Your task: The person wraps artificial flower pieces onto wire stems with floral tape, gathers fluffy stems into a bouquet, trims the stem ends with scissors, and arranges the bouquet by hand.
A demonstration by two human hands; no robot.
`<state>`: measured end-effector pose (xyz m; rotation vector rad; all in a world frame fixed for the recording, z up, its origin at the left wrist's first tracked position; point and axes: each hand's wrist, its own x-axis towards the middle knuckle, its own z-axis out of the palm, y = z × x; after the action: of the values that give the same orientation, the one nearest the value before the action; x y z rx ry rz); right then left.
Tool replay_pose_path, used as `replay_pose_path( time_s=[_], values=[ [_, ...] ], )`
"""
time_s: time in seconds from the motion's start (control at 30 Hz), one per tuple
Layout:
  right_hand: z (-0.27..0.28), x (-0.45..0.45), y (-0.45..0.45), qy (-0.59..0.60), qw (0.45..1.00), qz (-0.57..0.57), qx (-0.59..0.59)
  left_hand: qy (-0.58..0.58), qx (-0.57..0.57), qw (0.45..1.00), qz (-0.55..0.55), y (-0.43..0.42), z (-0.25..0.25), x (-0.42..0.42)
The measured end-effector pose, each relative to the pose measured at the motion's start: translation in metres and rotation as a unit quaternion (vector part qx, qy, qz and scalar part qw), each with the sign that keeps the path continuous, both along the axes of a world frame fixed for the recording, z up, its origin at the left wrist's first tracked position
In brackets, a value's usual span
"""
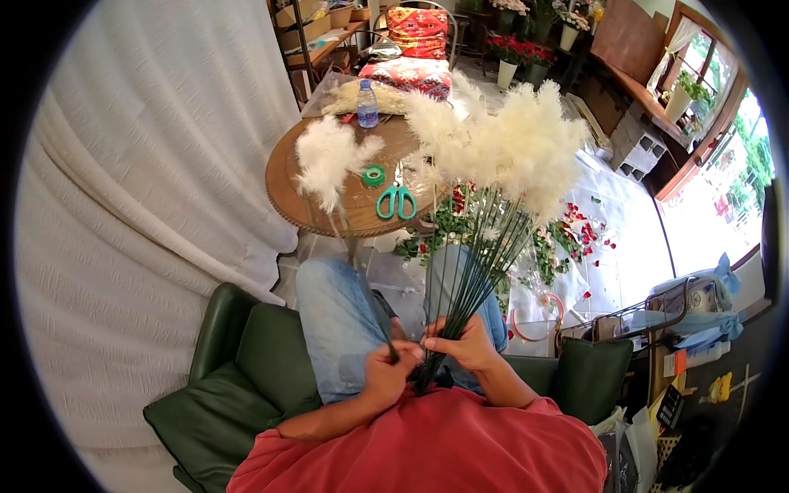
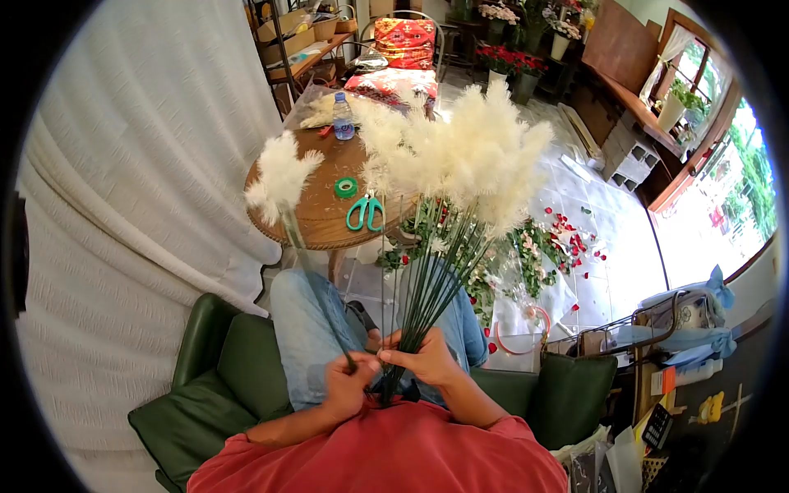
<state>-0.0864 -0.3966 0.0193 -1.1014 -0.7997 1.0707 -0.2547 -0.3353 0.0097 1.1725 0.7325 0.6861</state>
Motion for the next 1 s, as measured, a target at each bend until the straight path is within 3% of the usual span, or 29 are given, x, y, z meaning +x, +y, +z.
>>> replay_pose_path(
  time_s=[0.13,0.27,0.33,0.37,0.43,0.6,0.77,1.0],
  values=[
    [0.003,-0.004,0.000,0.079,0.997,0.018,0.013,-0.078,-0.089,0.991,0.065,0.051,0.025,0.016],
    [0.004,-0.002,0.004,0.037,0.997,0.046,0.057,-0.211,-0.124,0.969,0.033,0.105,0.067,0.047],
    [0.009,-0.002,0.002,-0.001,0.999,0.049,0.004,-0.255,-0.154,0.951,0.084,0.113,0.092,0.068],
    [0.009,-0.004,0.003,-0.002,0.999,0.049,0.007,-0.256,-0.152,0.951,0.083,0.115,0.099,0.070],
    [0.009,-0.008,0.005,0.010,0.998,0.030,0.061,-0.253,-0.116,0.960,-0.027,0.116,0.111,0.074],
    [0.010,-0.006,0.002,-0.004,0.999,0.049,0.019,-0.229,-0.088,0.970,-0.007,0.105,0.126,0.089],
    [0.009,-0.005,0.002,-0.038,0.997,0.055,0.046,-0.250,-0.159,0.953,-0.055,0.112,0.120,0.083],
    [0.011,-0.008,0.001,0.021,0.998,0.053,0.035,-0.245,-0.127,0.961,-0.006,0.105,0.118,0.088]
  ],
)
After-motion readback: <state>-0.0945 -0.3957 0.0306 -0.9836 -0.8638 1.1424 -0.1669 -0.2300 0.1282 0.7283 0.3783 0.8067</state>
